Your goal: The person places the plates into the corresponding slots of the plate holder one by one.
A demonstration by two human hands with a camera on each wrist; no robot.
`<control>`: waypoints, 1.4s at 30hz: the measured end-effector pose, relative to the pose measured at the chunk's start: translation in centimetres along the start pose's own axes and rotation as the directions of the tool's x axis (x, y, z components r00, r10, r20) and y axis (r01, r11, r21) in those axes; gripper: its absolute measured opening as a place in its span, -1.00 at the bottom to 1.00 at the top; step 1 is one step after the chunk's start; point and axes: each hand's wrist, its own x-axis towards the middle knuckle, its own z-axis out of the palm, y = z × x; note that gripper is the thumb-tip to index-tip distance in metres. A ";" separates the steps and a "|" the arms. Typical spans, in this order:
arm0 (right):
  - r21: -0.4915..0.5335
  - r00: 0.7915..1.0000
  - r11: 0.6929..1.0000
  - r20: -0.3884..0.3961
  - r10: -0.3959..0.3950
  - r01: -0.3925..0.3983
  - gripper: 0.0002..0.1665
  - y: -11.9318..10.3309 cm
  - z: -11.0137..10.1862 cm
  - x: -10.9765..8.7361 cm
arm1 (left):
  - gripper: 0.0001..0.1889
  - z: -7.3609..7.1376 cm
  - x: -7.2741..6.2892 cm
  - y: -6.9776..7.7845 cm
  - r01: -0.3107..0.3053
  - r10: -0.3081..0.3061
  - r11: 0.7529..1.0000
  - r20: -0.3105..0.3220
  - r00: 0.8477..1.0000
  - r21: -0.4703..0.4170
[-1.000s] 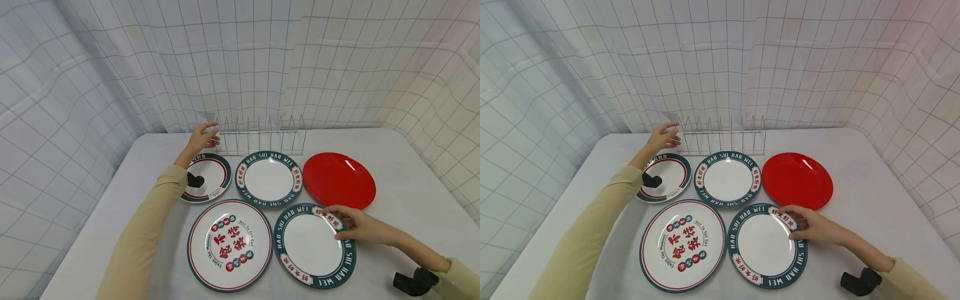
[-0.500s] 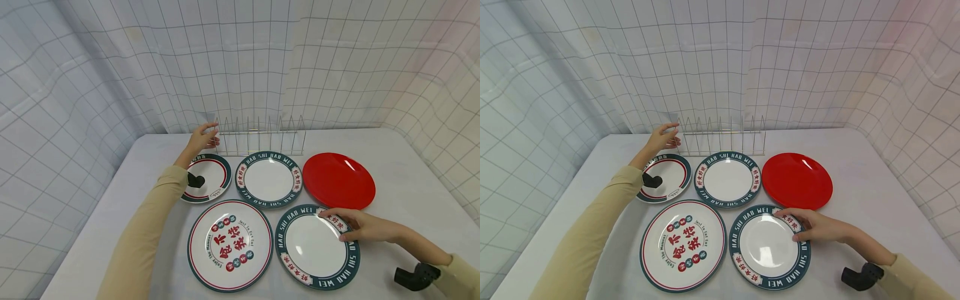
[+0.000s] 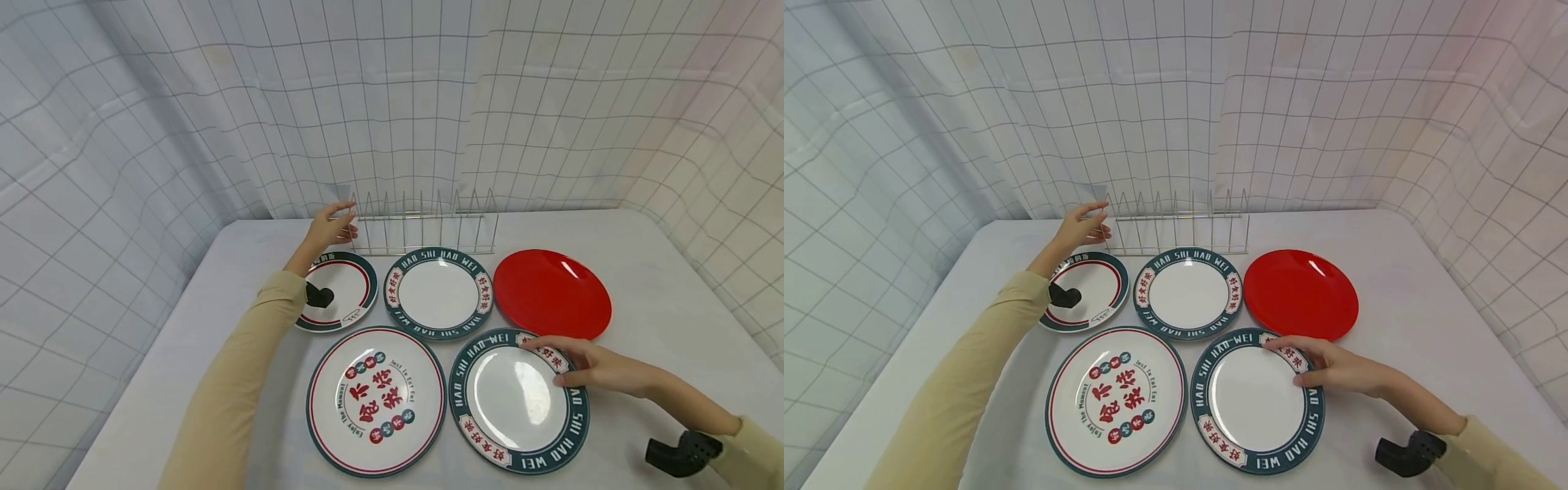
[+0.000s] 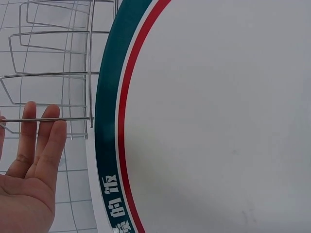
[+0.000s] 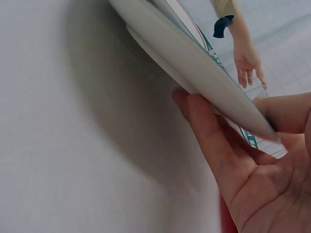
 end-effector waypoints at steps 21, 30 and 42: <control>0.078 0.992 0.993 -0.096 -0.077 0.085 -0.37 -2.5 -1.2 -1.0 | -0.51 0.2 0.3 -0.7 -0.007 0.007 1.000 -0.035 0.999 -0.001; 0.072 0.973 0.985 -0.182 -0.139 0.154 -0.38 -4.9 -2.3 0.1 | -0.50 0.2 0.2 -0.9 -0.001 0.001 1.000 -0.039 0.999 -0.008; 0.134 0.913 0.977 -0.396 -0.099 0.164 -0.46 -8.9 -2.7 4.4 | -0.51 0.1 -0.6 0.3 0.015 -0.016 0.999 -0.017 1.000 -0.052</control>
